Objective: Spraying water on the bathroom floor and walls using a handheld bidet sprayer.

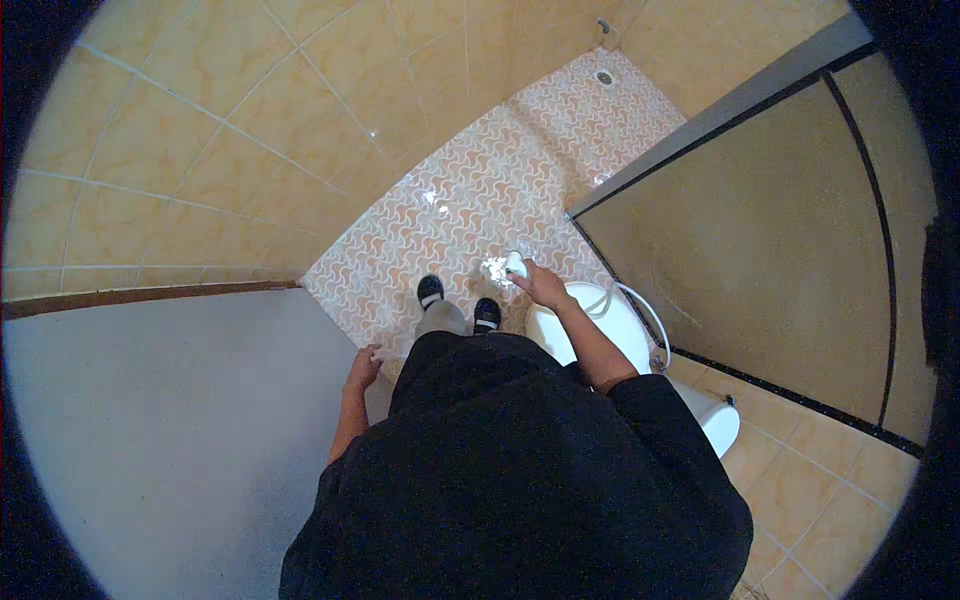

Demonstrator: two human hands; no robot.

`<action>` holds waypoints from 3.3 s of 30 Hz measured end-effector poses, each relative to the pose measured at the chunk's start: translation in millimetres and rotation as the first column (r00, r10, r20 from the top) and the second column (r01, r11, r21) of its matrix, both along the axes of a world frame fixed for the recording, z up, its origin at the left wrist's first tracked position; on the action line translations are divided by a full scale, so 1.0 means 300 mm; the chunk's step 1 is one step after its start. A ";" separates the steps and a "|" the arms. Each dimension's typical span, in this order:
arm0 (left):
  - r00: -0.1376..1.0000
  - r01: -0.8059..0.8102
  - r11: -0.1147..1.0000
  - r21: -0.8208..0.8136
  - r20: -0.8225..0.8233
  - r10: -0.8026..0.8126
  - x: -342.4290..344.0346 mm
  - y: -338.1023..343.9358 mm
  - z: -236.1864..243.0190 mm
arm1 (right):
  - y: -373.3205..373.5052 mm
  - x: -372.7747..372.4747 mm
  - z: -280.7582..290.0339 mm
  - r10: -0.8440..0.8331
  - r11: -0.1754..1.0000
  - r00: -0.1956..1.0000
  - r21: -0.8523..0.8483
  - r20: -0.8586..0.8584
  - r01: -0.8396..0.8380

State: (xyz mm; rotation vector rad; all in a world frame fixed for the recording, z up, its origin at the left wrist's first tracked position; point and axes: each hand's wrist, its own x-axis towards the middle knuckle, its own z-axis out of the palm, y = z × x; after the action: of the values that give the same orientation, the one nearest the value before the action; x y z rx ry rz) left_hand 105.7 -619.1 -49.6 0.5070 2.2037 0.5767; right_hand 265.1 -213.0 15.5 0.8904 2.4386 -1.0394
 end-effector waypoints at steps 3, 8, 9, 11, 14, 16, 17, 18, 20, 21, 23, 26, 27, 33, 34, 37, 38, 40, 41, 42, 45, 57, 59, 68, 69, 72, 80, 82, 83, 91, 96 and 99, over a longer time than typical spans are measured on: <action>0.999 0.038 0.999 0.004 -0.023 -0.038 -0.016 0.003 0.003 | 0.003 -0.023 0.020 -0.005 1.000 1.000 -0.001 -0.030 0.005; 0.996 0.083 0.996 -0.031 -0.008 -0.083 -0.087 0.033 -0.003 | 0.024 -0.067 0.051 0.008 1.000 0.997 -0.011 -0.078 -0.008; 0.996 0.090 0.996 -0.027 -0.010 -0.090 -0.109 0.038 -0.010 | 0.027 -0.077 0.059 0.001 0.999 0.996 -0.041 -0.093 -0.005; 0.992 0.127 0.991 -0.036 -0.014 -0.127 -0.155 0.069 -0.008 | 0.037 -0.093 0.055 -0.011 0.999 0.994 -0.047 -0.112 0.005; 0.996 0.089 0.996 -0.030 0.034 -0.088 -0.232 0.142 0.014 | 0.052 -0.117 0.043 -0.027 0.998 0.994 -0.050 -0.107 0.022; 0.994 0.108 0.994 -0.007 0.013 -0.108 -0.290 0.186 0.015 | 0.056 -0.141 0.038 -0.014 1.000 0.992 0.009 -0.123 0.015; 0.992 0.128 0.992 0.011 -0.006 -0.128 -0.319 0.209 0.021 | 0.056 -0.149 0.035 -0.018 1.000 0.988 0.014 -0.153 0.020; 0.991 0.130 0.991 0.014 -0.005 -0.130 -0.350 0.229 0.029 | 0.057 -0.162 0.032 -0.020 1.000 0.988 0.017 -0.152 0.022; 0.983 0.180 0.982 0.048 -0.035 -0.179 -0.405 0.259 0.042 | 0.064 -0.188 0.030 -0.044 0.998 0.985 -0.061 -0.167 0.034; 0.983 0.180 0.982 0.052 -0.035 -0.179 -0.431 0.269 0.037 | 0.065 -0.199 0.021 -0.057 0.998 0.980 -0.049 -0.192 0.049; 0.982 0.188 0.980 0.059 -0.033 -0.186 -0.487 0.293 0.039 | 0.073 -0.223 0.018 -0.069 0.997 0.983 -0.049 -0.171 0.062; 0.986 0.168 0.986 0.011 0.021 -0.168 -0.565 0.333 0.050 | 0.090 -0.253 0.015 -0.116 0.992 0.985 -0.056 -0.125 0.110; 0.984 0.177 0.984 0.014 0.020 -0.177 -0.592 0.343 0.049 | 0.100 -0.254 0.001 -0.135 0.990 0.984 -0.054 -0.115 0.130; 0.937 0.347 0.938 -0.026 -0.041 -0.348 -0.756 0.381 0.038 | 0.142 -0.279 -0.022 -0.259 0.966 0.960 -0.040 -0.107 0.256; 0.940 0.339 0.941 -0.019 -0.032 -0.339 -0.785 0.396 0.043 | 0.150 -0.279 -0.029 -0.287 0.958 0.953 -0.039 -0.099 0.285; 0.937 0.346 0.938 0.000 -0.044 -0.346 -0.869 0.435 0.038 | 0.171 -0.304 0.014 -0.317 0.948 0.948 -0.026 -0.031 0.316; 0.931 0.361 0.932 0.011 -0.058 -0.360 -0.895 0.457 0.044 | 0.178 -0.304 0.008 -0.330 0.944 0.944 -0.025 -0.033 0.329; 0.930 0.365 0.930 0.046 -0.076 -0.361 -0.936 0.493 0.055 | 0.194 -0.294 -0.028 -0.377 0.925 0.924 0.025 -0.059 0.379; 0.934 0.353 0.932 0.080 -0.092 -0.346 -0.954 0.505 0.062 | 0.208 -0.302 -0.035 -0.396 0.917 0.916 0.026 -0.064 0.398; 0.930 0.362 0.929 0.079 -0.094 -0.354 -0.978 0.510 0.053 | 0.221 -0.302 -0.039 -0.404 0.913 0.912 0.025 -0.066 0.406; 0.941 0.338 0.933 0.121 -0.079 -0.330 -1.039 0.508 0.031 | 0.262 -0.305 -0.041 -0.515 0.856 0.857 -0.028 0.020 0.516; 0.913 0.402 0.905 -0.137 -0.016 -0.408 -1.091 0.374 -0.003 | 0.386 -0.329 -0.095 -0.611 0.792 0.791 0.040 0.028 0.610; 0.918 0.392 0.912 -0.121 -0.013 -0.396 -1.096 0.369 -0.014 | 0.393 -0.349 -0.072 -0.616 0.788 0.788 0.027 0.016 0.615; 0.924 0.381 0.918 -0.113 0.017 -0.381 -1.180 0.562 -0.033 | 0.505 -0.387 -0.125 -0.717 0.697 0.697 -0.009 -0.029 0.717; 0.919 0.392 0.910 -0.134 0.012 -0.394 -1.188 0.607 -0.023 | 0.526 -0.382 -0.141 -0.727 0.687 0.686 -0.010 -0.029 0.727; 0.895 0.446 0.894 -0.039 0.006 -0.446 -1.219 0.724 -0.023 | 0.595 -0.383 -0.156 -0.761 0.648 0.646 -0.034 -0.051 0.761; 0.886 0.458 0.879 -0.135 -0.010 -0.463 -1.283 1.128 0.052 | 0.774 -0.424 -0.159 -0.820 0.572 0.570 -0.105 -0.051 0.814; 0.864 0.491 0.858 -0.149 -0.044 -0.502 -1.298 1.219 0.077 | 0.825 -0.430 -0.189 -0.838 0.545 0.535 -0.108 -0.106 0.831; 0.854 0.516 0.853 -0.079 -0.028 -0.519 -1.306 1.243 0.092 | 0.845 -0.436 -0.197 -0.858 0.506 0.492 -0.073 -0.151 0.860; 0.652 0.749 0.661 -0.048 -0.128 -0.748 -1.398 1.502 0.113 | 1.063 -0.410 -0.218 -0.919 0.385 0.381 -0.031 -0.097 0.922; 0.670 0.742 0.670 0.034 0.005 -0.743 -1.319 1.754 0.239 | 1.118 -0.365 -0.222 -0.956 0.251 0.244 -0.026 -0.166 0.968; 0.590 0.807 0.588 0.052 -0.086 -0.803 -1.347 1.807 0.173 | 1.133 -0.380 -0.190 -0.980 0.189 0.190 0.028 -0.062 0.982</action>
State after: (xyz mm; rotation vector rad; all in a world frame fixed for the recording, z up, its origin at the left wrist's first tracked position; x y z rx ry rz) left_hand -298.5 -76.9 2.4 1.4854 1.7136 0.1412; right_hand 151.3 127.1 -41.5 2.6904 1.6260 -1.2637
